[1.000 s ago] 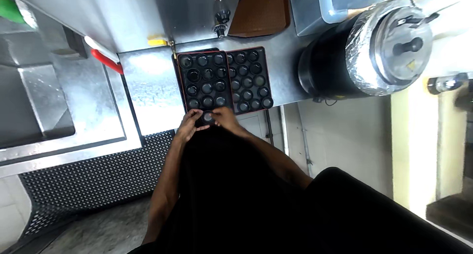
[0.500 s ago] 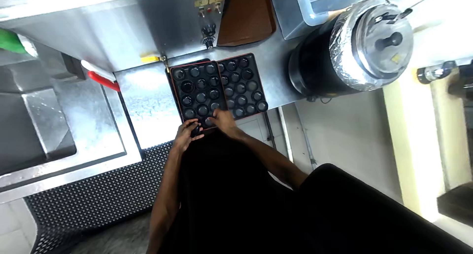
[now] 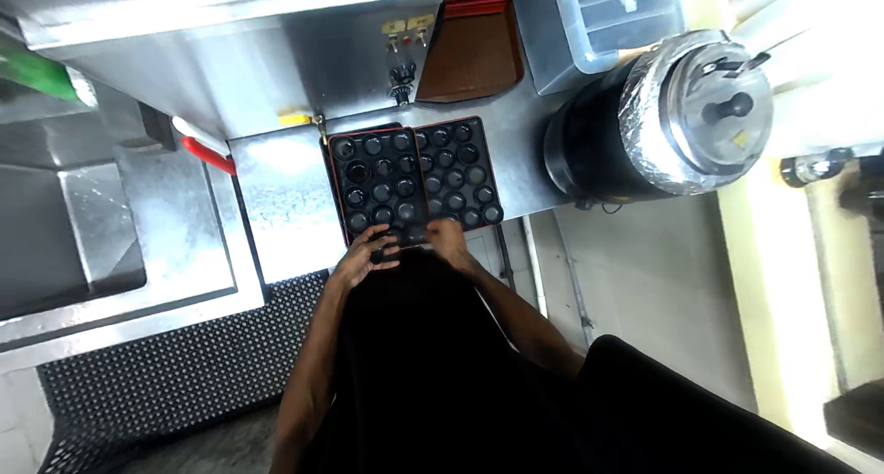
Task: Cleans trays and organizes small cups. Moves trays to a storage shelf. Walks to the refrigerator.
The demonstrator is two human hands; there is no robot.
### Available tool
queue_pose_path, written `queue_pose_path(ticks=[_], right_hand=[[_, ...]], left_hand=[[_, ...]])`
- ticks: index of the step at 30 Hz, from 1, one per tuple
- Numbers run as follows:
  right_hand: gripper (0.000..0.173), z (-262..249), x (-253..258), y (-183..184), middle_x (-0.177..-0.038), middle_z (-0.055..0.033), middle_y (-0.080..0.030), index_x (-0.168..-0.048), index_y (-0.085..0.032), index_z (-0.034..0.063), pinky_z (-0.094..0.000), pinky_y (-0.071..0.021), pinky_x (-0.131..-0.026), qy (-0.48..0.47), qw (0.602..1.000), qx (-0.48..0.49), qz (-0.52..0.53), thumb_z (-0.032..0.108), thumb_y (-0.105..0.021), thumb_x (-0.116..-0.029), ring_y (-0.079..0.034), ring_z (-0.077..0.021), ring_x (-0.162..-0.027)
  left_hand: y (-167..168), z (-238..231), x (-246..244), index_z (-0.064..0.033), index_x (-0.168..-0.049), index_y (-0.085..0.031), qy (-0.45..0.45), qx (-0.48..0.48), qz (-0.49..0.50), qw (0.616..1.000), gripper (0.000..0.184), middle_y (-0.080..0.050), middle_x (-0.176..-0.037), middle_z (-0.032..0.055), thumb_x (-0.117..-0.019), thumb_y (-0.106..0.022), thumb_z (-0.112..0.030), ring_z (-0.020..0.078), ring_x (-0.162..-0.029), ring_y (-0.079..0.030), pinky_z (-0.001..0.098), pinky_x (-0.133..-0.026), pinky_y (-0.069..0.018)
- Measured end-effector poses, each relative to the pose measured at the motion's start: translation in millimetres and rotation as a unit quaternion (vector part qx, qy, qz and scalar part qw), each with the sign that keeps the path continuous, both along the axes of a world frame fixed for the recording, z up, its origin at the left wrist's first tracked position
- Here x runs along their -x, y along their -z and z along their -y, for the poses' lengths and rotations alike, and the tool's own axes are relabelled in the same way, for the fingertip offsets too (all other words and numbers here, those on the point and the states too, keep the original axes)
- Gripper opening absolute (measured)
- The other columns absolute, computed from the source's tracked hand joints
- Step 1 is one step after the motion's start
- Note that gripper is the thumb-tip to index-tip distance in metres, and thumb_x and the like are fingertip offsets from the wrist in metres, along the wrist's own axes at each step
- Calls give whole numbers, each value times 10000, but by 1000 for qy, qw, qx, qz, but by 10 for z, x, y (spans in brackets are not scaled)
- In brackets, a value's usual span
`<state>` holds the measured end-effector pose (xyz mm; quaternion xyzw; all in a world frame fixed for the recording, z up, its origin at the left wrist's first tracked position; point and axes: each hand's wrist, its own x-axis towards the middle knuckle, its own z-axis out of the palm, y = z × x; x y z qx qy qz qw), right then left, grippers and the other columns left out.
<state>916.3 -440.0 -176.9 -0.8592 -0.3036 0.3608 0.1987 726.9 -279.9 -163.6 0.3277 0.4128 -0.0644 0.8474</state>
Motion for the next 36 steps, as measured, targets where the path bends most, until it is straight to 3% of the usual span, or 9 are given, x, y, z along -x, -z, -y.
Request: queue_pose_path(ticks=[3, 8, 12, 15, 18, 24, 27, 30, 36], right_hand=[[285, -35, -32, -44, -1059, -171, -744, -1073, -753, 65, -571, -564, -931, -40, 994, 105, 19, 301, -640, -962, -707, -351, -1046], [437, -372, -239, -441, -1143, -161, -733, -1265, -699, 132, -587, -558, -938, -56, 993, 104, 24, 429, -692, -946, -699, -359, -1087], [395, -994, -864, -1649, -1093, -78, -747, -1280, -696, 91, -434, -603, -920, -31, 983, -177, 24, 346, -695, -978, -726, -192, -986], [315, -1542, -1453, -2476, -1129, -100, -733, -1264, -658, 45, -415, -618, -881, -17, 923, -375, 91, 243, -663, -1019, -723, -192, -985], [331, -2373, -2115, -2983, -1085, -109, -741, -1254, -666, 28, -412, -644, -806, 7, 897, -431, 92, 243, -678, -1002, -740, -203, -910], [394, -3646, -2886, -3368, -1182, -139, -729, -1335, -650, 69, -500, -555, -975, -74, 933, -271, 224, 288, -653, -1007, -708, -277, -1074], [544, -4067, -2989, -3448, -1285, -210, -686, -1352, -657, 65, -610, -461, -1073, -178, 929, -143, 291, 501, -527, -1054, -639, -390, -1227], [682, -4312, -3005, -3482, -1352, -219, -653, -1353, -673, 104, -666, -415, -1096, -219, 919, -57, 323, 645, -395, -1046, -569, -443, -1315], [669, -4459, -2917, -3445, -1372, -241, -631, -1373, -648, 75, -679, -395, -1097, -269, 912, 2, 309, 623, -461, -1038, -560, -441, -1326]], left_hand=[[25, 22, 35, -70, -1442, -486, -23, -19, 3, 1000, 379, -682, -1233, 215, -1067, -474, -126, 401, -1075, -702, 581, -877, -601], [-130, -53, 128, -65, -1319, -591, -132, -55, -20, 989, 289, -709, -1013, 151, -1070, -490, -171, 273, -847, -719, 440, -722, -623], [-103, -129, 369, -60, -1181, -658, -218, -47, -12, 975, 348, -678, -770, 92, -1091, -396, -272, 162, -584, -639, 292, -485, -536], [-90, -122, 558, -68, -1141, -676, -239, -40, -31, 970, 409, -686, -761, 85, -1097, -384, -351, 170, -586, -650, 299, -474, -534], [-83, -94, 732, -70, -1194, -659, -252, -42, -22, 966, 397, -714, -835, 112, -1101, -377, -335, 189, -649, -685, 308, -500, -551], [-111, 59, 1123, -84, -1238, -606, -309, -38, -20, 950, 354, -731, -881, 102, -1113, -349, -292, 186, -703, -714, 312, -561, -585], [-33, 130, 1300, -90, -1253, -589, -335, -39, -22, 941, 345, -727, -920, 89, -1111, -346, -291, 173, -722, -705, 313, -592, -586], [0, 209, 1481, -99, -1236, -597, -368, -36, -26, 929, 327, -722, -938, 82, -1105, -359, -281, 166, -724, -700, 314, -581, -581], [-5, 322, 1754, -107, -1279, -563, -429, -22, -34, 902, 326, -718, -955, 67, -1109, -348, -284, 154, -747, -705, 301, -604, -587]])
